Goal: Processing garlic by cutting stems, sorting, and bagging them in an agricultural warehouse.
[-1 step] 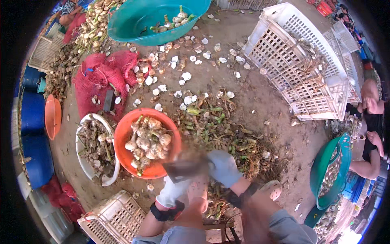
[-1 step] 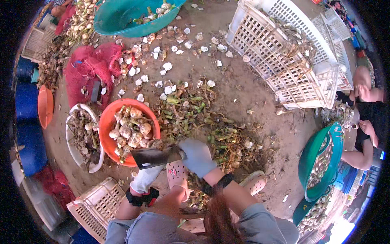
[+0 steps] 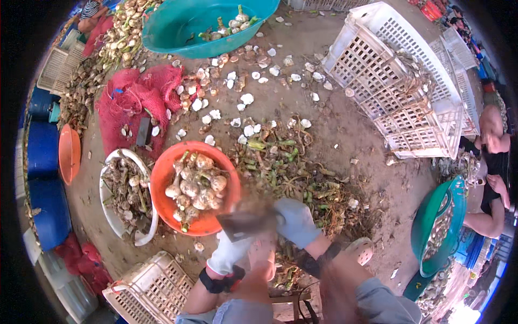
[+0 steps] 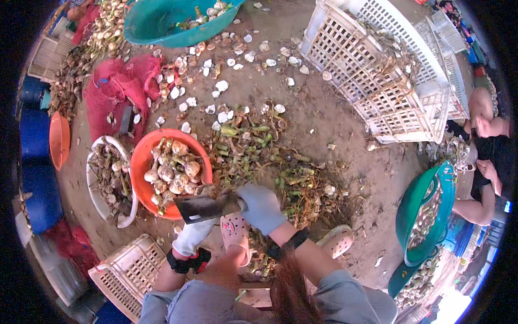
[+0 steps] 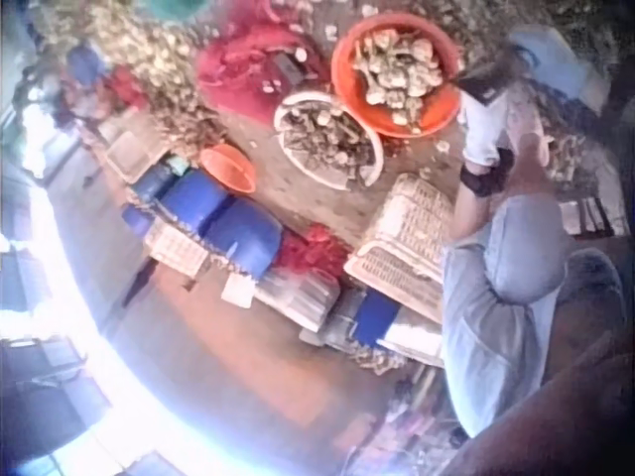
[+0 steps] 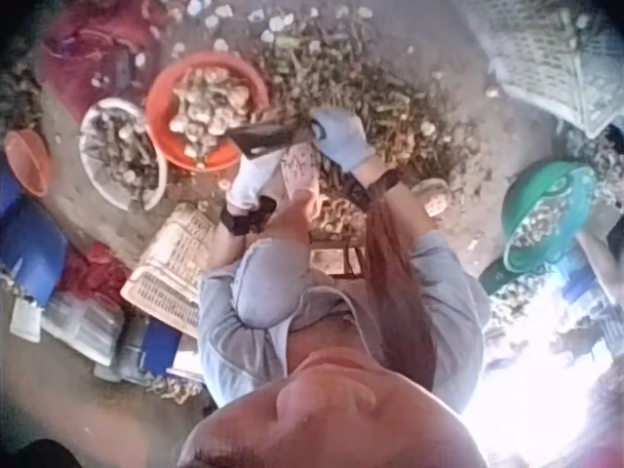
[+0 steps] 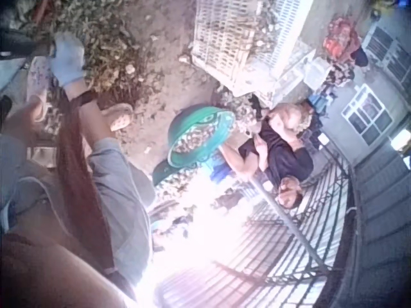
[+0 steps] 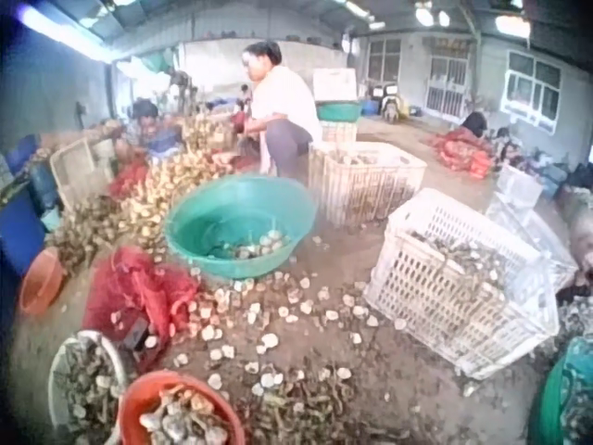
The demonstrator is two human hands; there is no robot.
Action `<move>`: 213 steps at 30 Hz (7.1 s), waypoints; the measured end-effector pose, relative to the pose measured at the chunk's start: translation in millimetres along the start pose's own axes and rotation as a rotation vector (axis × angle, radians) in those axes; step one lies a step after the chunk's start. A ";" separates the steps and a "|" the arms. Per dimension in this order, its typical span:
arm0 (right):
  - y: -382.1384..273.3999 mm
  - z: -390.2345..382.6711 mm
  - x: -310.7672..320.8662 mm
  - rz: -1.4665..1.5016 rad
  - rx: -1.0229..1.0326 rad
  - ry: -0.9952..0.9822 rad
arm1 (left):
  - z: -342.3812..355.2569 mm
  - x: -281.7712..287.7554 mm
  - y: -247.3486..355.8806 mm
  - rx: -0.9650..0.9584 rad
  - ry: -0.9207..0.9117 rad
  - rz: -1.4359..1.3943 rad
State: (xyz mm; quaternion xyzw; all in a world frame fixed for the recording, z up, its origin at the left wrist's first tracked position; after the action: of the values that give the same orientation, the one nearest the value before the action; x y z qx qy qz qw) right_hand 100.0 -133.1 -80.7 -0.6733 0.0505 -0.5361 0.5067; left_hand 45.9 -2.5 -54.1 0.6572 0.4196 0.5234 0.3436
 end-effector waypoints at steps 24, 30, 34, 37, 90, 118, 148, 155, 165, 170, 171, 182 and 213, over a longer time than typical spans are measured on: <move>-34.0 1.9 34.9 0.341 -0.232 0.334 | 31.3 37.5 -3.1 0.311 0.337 -0.587; 9.9 -24.4 -18.0 0.235 -0.396 -0.059 | 16.1 40.2 -28.6 0.305 0.309 -0.884; 81.6 -85.2 13.8 0.056 -0.703 -0.071 | 19.3 106.6 -47.3 0.095 0.589 -0.118; 147.4 -108.0 121.8 -0.331 -0.534 0.300 | 36.6 152.6 -76.3 0.032 0.585 -0.049; -188.0 18.6 4.0 0.444 0.028 0.066 | -133.3 79.2 7.1 0.143 -0.015 -0.539; -60.5 -154.7 106.7 -0.367 -0.303 0.169 | -221.3 197.8 -171.5 0.520 0.996 -0.022; -328.1 -310.3 270.9 0.015 0.126 0.953 | -282.5 159.3 -11.1 0.047 0.407 -0.835; -344.7 -318.1 276.6 -0.067 0.098 1.004 | -285.4 158.4 16.1 -0.146 0.331 -0.829; -348.1 -286.4 262.6 0.135 0.264 0.985 | -343.6 194.9 -23.0 -0.016 0.499 -0.867; -346.9 -279.6 248.6 0.112 0.264 0.962 | -377.8 204.0 -28.1 -0.036 0.558 -0.913; -347.5 -276.3 246.0 0.138 0.265 0.945 | -385.7 206.5 -25.7 -0.105 0.573 -0.888; -340.6 -278.2 237.1 0.157 0.236 0.915 | -395.8 193.6 -38.7 0.017 0.590 -0.881; -30.1 -187.6 51.0 -0.038 -0.494 0.186 | -121.0 70.9 -261.5 1.173 0.455 0.502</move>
State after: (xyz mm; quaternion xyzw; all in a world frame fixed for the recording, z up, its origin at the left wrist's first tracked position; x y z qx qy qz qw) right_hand -38.0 -267.7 -40.8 -0.7252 0.2135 -0.5766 0.3098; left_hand -115.3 171.3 -232.6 0.6858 0.5309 0.3982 -0.2990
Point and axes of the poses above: each hand's wrist, its own z-axis towards the middle knuckle, its own x-axis out of the back of the hand, y = z × x, the point moved 10 cm from there along z, towards the middle knuckle, and after that the axes turned 11 degrees about x, right-handed, at the moved point
